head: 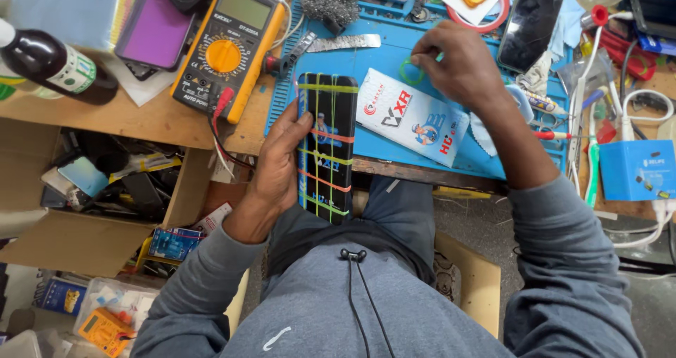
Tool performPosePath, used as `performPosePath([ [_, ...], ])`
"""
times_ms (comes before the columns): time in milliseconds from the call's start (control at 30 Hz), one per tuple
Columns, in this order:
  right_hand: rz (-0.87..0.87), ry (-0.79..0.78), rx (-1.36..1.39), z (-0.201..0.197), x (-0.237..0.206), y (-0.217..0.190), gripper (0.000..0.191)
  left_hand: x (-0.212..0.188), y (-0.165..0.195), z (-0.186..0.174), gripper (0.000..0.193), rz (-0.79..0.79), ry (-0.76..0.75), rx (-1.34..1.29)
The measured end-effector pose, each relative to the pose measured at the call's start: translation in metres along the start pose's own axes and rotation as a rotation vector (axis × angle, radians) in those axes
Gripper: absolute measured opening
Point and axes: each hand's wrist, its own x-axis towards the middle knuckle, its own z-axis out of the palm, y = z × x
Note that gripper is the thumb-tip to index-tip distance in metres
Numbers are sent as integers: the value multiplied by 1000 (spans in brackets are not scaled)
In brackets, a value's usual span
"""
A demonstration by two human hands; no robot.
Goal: The person secures a smartphone with multiple elastic bands. They wrap green and pink bands around the phone, adjusting and tightening them to hold the device in place. The person then places the secured phone on the workbench.
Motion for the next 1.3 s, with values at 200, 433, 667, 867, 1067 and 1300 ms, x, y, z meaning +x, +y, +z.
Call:
performPosePath([
  [200, 181, 48, 402, -24, -8, -18, 7, 34, -6, 11, 43, -62, -167, -225],
  [433, 141, 82, 550, -37, -22, -53, 9, 62, -31, 28, 40, -113, -258, -315],
  [667, 122, 307, 583, -26, -35, -41, 7, 59, -39, 29, 40, -93, -246, -335],
  [867, 175, 538, 771, -23, -36, -18, 7, 58, -36, 27, 40, -42, -205, -337],
  [1067, 275, 237, 437, -21, -38, -17, 18, 55, -33, 24, 42, -73, -328, -393],
  [1300, 406, 130, 1316, 16, -32, -34, 16, 65, -45, 19, 28, -123, -154, -331],
])
